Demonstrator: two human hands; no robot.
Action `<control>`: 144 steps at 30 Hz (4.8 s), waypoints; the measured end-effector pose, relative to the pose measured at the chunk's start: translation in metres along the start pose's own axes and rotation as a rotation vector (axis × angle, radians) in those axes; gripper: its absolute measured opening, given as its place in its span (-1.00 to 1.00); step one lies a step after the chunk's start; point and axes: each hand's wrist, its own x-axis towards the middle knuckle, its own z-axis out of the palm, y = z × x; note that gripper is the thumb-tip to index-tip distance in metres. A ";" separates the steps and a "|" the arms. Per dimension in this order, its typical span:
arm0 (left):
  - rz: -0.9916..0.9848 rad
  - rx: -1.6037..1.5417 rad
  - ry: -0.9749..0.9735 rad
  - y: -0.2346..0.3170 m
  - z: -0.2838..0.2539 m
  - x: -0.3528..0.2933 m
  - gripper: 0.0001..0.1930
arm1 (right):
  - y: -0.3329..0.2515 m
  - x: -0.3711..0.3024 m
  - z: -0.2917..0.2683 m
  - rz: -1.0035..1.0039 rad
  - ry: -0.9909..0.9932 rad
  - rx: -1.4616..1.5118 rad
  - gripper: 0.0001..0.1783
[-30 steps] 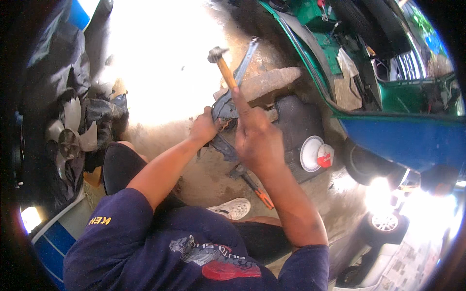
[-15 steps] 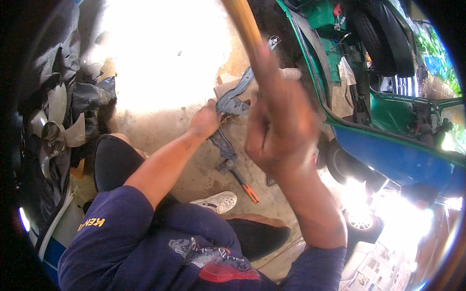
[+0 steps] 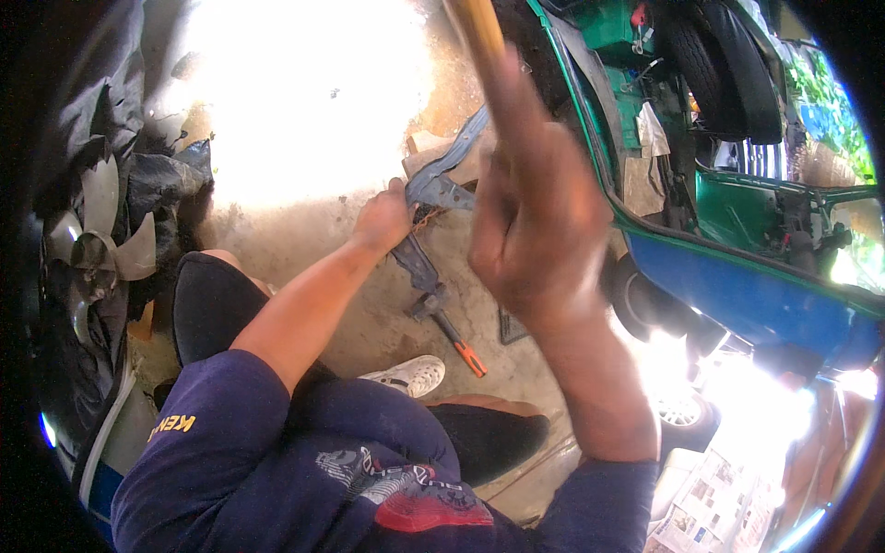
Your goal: The person hits a metal bracket with a hammer against an anvil. They turn the bracket over and continue hammering different parts of it by hand to straighten it.
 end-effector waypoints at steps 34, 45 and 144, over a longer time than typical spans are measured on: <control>-0.091 -0.073 -0.330 0.010 -0.030 -0.023 -0.36 | -0.011 -0.107 -0.047 0.586 -0.103 0.030 -0.26; -0.101 0.071 -0.130 0.000 0.001 -0.019 -0.48 | -0.002 -0.114 -0.024 0.716 -0.342 -0.001 -0.31; -0.148 0.388 -0.092 0.011 -0.046 0.007 -0.64 | -0.008 -0.178 0.048 1.022 -0.266 -0.108 -0.64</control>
